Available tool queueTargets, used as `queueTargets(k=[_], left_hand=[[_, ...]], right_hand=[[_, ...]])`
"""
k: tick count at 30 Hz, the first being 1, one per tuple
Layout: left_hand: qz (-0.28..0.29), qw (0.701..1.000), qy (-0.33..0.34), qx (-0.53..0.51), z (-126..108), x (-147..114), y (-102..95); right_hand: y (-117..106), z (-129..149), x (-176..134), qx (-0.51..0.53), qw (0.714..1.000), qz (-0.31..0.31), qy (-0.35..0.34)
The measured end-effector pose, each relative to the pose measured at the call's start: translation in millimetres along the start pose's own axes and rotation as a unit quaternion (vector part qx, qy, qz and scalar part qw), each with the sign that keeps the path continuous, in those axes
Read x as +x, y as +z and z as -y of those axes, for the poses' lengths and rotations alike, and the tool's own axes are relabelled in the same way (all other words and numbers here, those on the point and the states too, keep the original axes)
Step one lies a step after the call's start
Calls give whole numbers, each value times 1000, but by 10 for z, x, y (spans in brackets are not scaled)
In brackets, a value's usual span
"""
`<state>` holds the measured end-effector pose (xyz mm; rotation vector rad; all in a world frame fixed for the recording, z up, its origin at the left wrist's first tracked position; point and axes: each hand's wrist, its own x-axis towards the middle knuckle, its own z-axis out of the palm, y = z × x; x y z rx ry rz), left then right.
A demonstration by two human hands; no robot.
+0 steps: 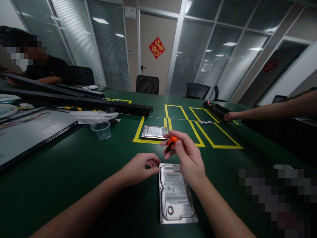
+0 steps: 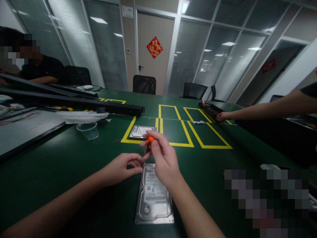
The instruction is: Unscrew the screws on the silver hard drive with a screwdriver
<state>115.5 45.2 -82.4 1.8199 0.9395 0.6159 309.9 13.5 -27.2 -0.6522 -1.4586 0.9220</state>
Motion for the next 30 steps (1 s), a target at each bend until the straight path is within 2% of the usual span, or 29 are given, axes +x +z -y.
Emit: queueTargets(k=[7, 13, 19, 25, 30], left_hand=[[-1, 1000, 0, -3, 15, 16, 5], [-1, 1000, 2, -4, 24, 4, 6], [-2, 1000, 1, -1, 28, 5, 1], [1, 1000, -3, -5, 2, -3, 10], [-4, 1000, 0, 1, 28, 8, 3]], right_hand=[[6, -14, 8, 6, 999, -33, 8], [-4, -33, -8, 15, 1000, -8, -9], [13, -20, 12, 16, 999, -41, -1], [-10, -28, 2, 10, 1000, -3, -8], [4, -16, 13, -4, 999, -45, -2]])
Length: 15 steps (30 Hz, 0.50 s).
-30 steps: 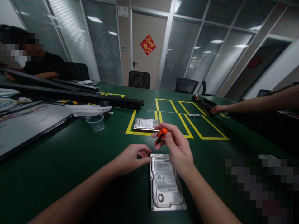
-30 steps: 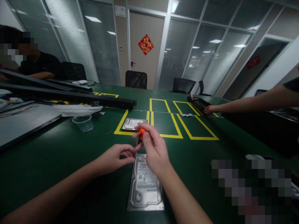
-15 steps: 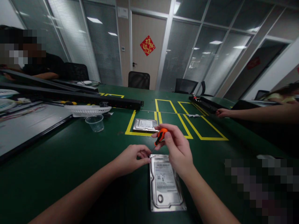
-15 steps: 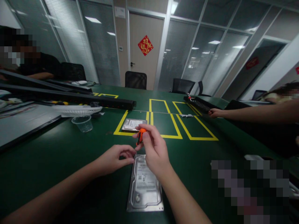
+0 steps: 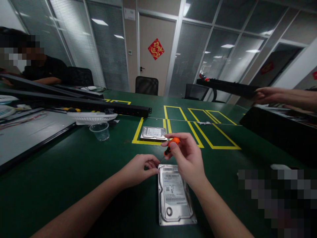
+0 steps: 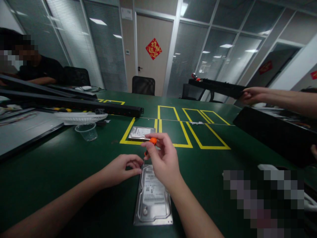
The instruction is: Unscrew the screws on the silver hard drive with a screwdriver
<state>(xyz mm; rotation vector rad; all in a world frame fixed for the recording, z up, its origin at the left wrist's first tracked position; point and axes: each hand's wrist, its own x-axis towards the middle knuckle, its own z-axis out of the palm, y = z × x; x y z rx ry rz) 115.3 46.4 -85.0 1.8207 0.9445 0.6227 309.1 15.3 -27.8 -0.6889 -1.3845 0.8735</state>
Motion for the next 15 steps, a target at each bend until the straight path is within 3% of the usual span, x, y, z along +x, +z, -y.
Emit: queueTargets(k=[8, 15], left_hand=[[-4, 1000, -1, -9, 19, 10, 15], [1, 1000, 4, 1, -5, 1, -3]], right_hand=[[-26, -36, 1, 8, 999, 36, -6], [2, 3, -9, -3, 1000, -4, 10]])
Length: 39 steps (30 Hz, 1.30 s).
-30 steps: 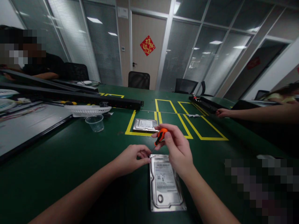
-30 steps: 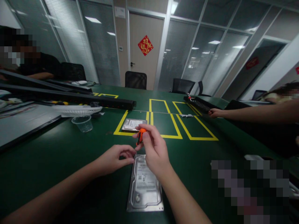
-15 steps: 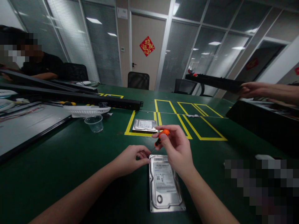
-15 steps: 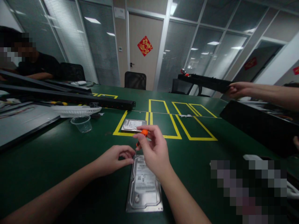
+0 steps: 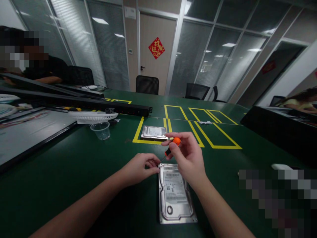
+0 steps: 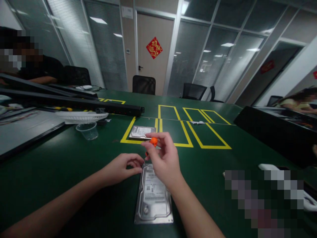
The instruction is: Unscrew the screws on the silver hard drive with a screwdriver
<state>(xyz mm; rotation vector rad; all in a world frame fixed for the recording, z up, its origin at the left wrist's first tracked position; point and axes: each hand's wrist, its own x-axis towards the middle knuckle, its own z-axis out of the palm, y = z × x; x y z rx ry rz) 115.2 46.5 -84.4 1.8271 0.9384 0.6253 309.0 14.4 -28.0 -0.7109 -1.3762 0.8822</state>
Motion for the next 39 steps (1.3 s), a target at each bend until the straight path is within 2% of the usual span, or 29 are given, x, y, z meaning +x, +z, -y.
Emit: queueTargets(k=[6, 12, 17, 23, 28, 34, 39], left_hand=[[-1, 1000, 3, -5, 0, 4, -1], [2, 1000, 3, 3, -12, -8, -3], [-4, 1000, 6, -7, -7, -4, 9], [-3, 1000, 2, 4, -6, -2, 5], [-5, 1000, 6, -5, -12, -4, 7], [-4, 1000, 1, 4, -25, -12, 2], [-2, 1000, 0, -4, -35, -15, 3]], right_hand=[[-19, -8, -1, 10, 999, 42, -18], [-9, 21, -8, -3, 1000, 26, -4], [-9, 2, -8, 2, 998, 56, -16], [7, 12, 3, -4, 1000, 11, -6], [-5, -4, -6, -3, 999, 49, -20], [-6, 5, -11, -25, 1000, 7, -11], [-6, 8, -12, 3, 999, 44, -17]])
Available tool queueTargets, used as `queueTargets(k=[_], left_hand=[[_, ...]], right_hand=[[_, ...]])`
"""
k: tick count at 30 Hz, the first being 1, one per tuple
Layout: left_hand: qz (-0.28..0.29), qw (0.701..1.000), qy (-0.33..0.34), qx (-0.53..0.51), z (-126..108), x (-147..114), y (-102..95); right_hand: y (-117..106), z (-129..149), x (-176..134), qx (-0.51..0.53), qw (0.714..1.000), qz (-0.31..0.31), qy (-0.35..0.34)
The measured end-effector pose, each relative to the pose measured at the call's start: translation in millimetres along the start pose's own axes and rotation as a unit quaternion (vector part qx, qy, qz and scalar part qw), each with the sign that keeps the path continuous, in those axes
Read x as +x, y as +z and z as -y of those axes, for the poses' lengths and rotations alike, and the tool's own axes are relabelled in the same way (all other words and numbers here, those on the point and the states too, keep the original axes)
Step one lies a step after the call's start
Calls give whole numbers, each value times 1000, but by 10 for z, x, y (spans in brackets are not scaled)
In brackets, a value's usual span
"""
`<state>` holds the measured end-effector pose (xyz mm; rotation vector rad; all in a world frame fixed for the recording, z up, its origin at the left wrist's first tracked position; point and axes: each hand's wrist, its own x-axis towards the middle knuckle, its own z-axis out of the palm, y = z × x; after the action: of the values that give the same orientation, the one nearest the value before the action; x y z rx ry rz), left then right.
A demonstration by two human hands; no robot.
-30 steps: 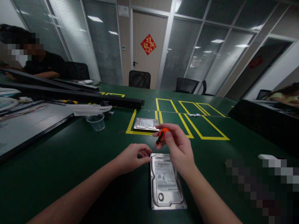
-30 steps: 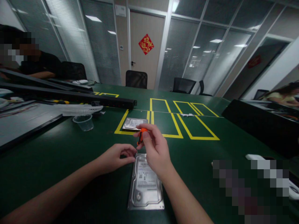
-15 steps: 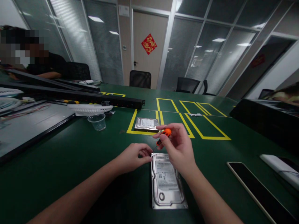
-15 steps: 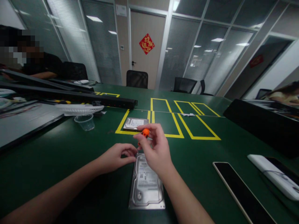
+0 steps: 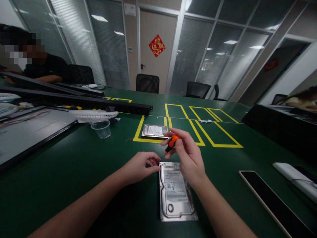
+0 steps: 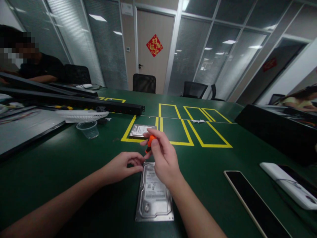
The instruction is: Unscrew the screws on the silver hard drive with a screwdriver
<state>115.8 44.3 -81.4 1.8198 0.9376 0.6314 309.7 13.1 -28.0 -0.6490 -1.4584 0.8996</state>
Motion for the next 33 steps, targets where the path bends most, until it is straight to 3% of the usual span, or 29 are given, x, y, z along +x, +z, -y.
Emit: queueTargets(k=[7, 13, 19, 25, 30, 33], left_hand=[[-3, 1000, -1, 5, 11, 9, -1], [-4, 1000, 2, 5, 1, 10, 3], [-5, 1000, 2, 10, 4, 7, 0], [-5, 1000, 4, 7, 7, 11, 2], [-4, 1000, 8, 10, 14, 10, 2], [-5, 1000, 10, 11, 20, 6, 3]], right_hand=[[3, 25, 10, -24, 999, -32, 22], [15, -9, -2, -4, 1000, -4, -1], [21, 4, -8, -38, 998, -45, 6], [7, 4, -7, -18, 1000, 7, -5], [36, -2, 4, -13, 999, -41, -3], [34, -14, -2, -4, 999, -35, 0]])
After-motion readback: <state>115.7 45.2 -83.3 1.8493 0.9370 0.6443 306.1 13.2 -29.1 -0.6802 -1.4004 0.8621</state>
